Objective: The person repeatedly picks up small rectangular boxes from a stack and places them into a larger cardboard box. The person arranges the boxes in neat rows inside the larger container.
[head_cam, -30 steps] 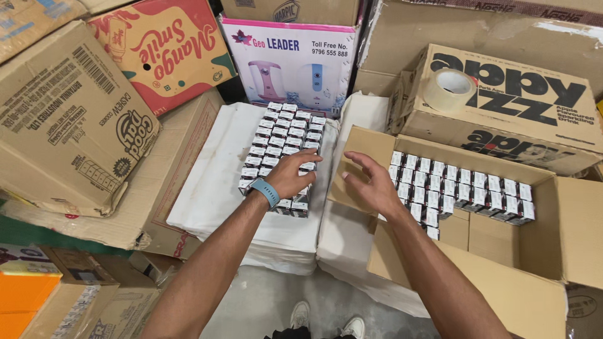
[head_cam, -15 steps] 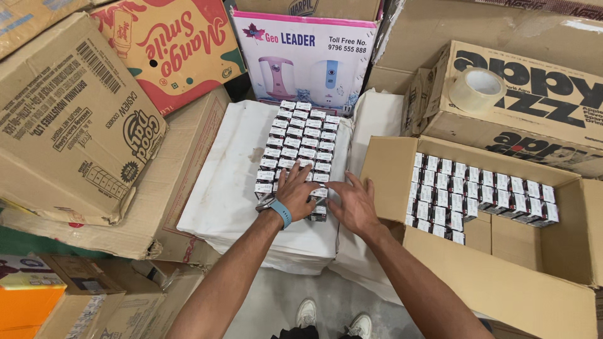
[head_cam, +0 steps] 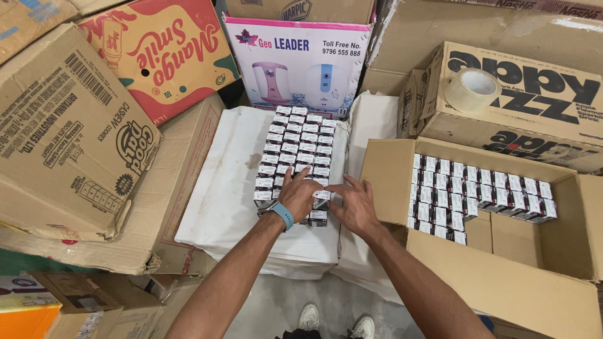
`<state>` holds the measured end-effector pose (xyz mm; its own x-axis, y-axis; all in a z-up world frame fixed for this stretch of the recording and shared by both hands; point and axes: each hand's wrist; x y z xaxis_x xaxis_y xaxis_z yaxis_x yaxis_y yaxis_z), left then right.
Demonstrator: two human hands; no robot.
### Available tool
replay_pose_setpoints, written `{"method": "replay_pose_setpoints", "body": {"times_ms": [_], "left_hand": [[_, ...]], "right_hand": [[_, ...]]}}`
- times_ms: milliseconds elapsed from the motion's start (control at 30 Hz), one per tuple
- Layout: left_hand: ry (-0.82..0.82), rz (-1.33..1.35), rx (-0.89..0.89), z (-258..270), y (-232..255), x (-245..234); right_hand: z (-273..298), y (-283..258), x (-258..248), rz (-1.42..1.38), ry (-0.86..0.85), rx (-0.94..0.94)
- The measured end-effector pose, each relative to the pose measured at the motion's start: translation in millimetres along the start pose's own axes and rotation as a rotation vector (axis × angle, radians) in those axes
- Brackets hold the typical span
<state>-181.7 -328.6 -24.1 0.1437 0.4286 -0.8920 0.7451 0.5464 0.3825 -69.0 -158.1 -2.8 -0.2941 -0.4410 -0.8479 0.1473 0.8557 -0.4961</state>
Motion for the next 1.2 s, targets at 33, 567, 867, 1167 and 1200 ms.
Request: {"method": "replay_pose_setpoints", "body": {"times_ms": [33,567,867,1167,1200], "left_hand": [[0.000,0.000,0.003,-2.9,2.5,-6.7],[0.088,0.427,0.105,-91.4,83.5,-88.4],[0.094,0.470,0.237,-136.7,164.0,-57.5],[0.001,0.473,0.236,-169.7,262.7,1.7],[-0.005,0.473,0.230,-172.5,272.5,9.0]], "right_hand": [[-4.3,6.0,2.2,0.000,0.003,0.001],[-30.7,27.8,-99.7,-0.829,0.309,0.232],[-5.1,84.6,-160.4,-0.698,0.447,0.289],[46.6,159.2,-229.3,-0.678,0.518,0.344],[51.6,167.2,-236.0,-0.690,0.524,0.350]]}}
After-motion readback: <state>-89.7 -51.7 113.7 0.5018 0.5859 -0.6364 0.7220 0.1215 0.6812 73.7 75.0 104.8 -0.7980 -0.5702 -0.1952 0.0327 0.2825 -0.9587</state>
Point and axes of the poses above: each hand's wrist, its own z-axis away from the middle knuckle, its own x-axis out of the palm, y = z × x, and after that the axes turned 13 degrees about y, right-handed
